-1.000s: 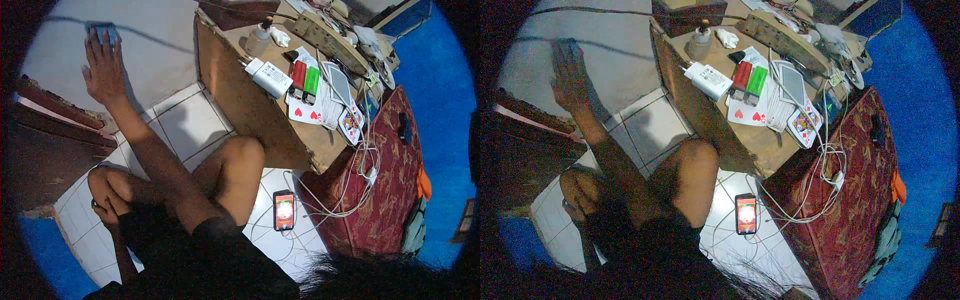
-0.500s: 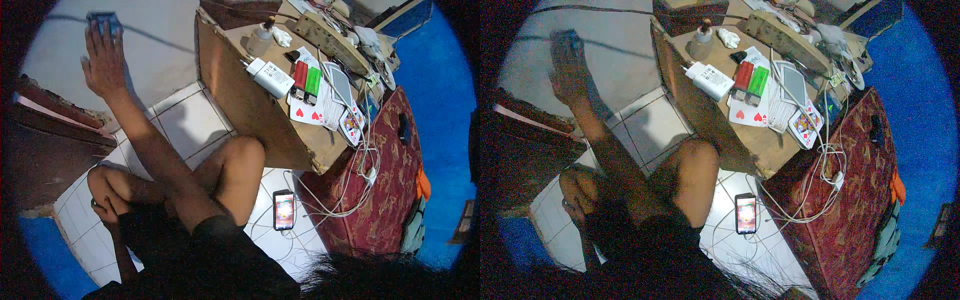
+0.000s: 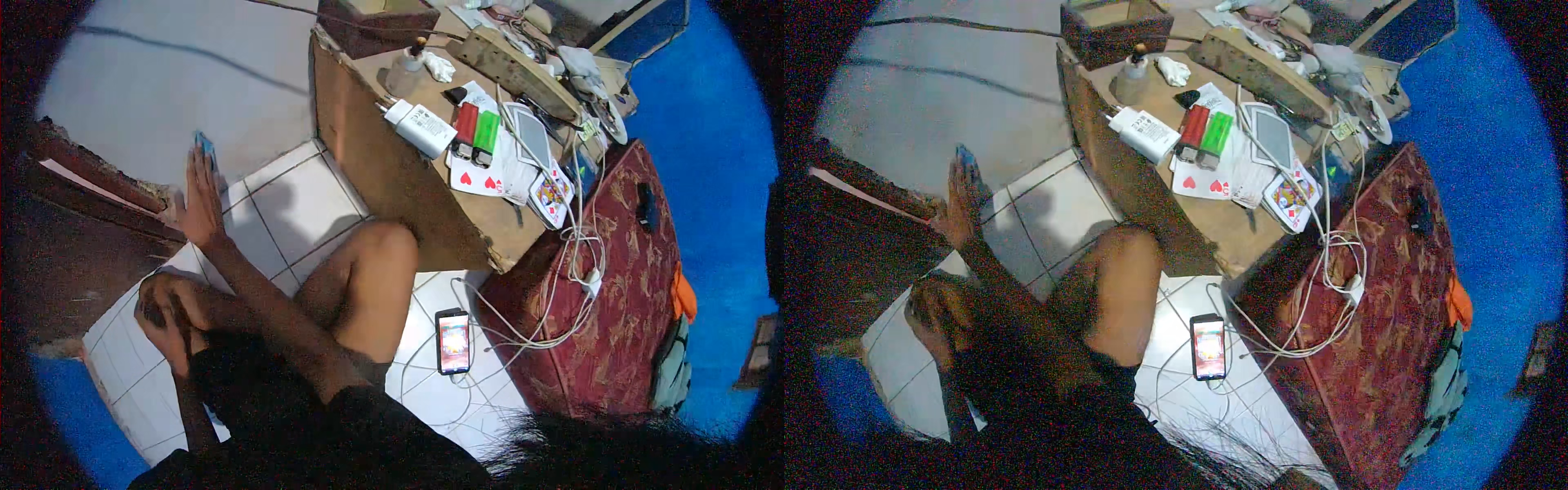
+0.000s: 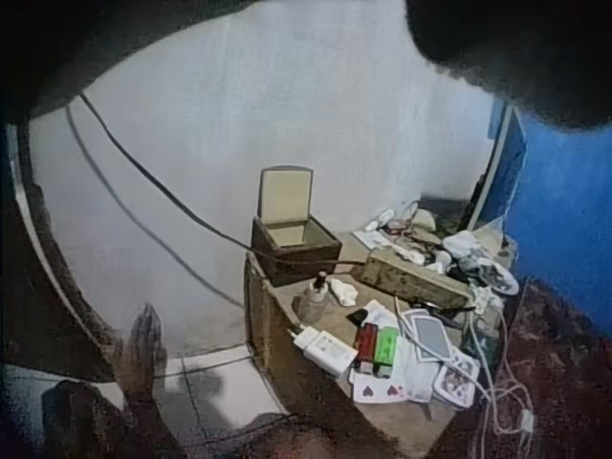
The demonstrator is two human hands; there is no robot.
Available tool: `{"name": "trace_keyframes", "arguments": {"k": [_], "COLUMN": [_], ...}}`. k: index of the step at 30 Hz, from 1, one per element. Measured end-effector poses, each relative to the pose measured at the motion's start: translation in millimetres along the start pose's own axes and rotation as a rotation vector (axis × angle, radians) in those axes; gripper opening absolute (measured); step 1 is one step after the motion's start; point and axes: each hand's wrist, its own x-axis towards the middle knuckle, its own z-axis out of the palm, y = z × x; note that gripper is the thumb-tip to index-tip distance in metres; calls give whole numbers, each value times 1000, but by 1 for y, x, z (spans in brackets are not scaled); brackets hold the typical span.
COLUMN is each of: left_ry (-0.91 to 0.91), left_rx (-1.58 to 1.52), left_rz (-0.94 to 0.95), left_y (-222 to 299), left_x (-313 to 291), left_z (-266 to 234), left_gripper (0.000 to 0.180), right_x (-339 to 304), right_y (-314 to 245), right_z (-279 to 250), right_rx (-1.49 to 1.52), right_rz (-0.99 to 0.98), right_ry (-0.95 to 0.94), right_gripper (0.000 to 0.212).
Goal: The person sands a wall by hand using sandpaper.
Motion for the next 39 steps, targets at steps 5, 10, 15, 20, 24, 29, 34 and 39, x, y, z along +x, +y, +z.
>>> {"name": "trace_keyframes", "arguments": {"k": [5, 10, 15, 20, 24, 29, 34, 39], "left_ry": [-288, -855, -1032, -831, -401, 112, 210, 395], "left_rx": [-618, -717, -787, -686, -317, -170, -9, 499], "left_rz": [-359, -509, -553, -452, -192, 515, 965, 932], "left_y": [48, 66, 90, 171, 96, 115, 201, 152], "left_x": [55, 71, 79, 71, 170, 304, 279, 277], "left_z": [79, 139, 147, 147, 148, 123, 148, 153], "left_gripper": [55, 43, 28, 44, 55, 52, 58, 79], "right_x": [-28, -69, -77, -66, -60, -60, -62, -62], "right_y": [17, 24, 26, 46, 20, 34, 35, 18], "right_z": [-39, -75, -79, -101, -78, -89, -96, -77], "right_rx": [-41, 69, 130, 79, 113, 118, 167, 188], "right_rz": [-36, 230, 184, 110, 221, 279, 346, 367], "right_ry": [145, 66, 100, 309, 363, 266, 206, 127], "right_gripper": [73, 55, 41, 40, 37, 22, 16, 21]}}
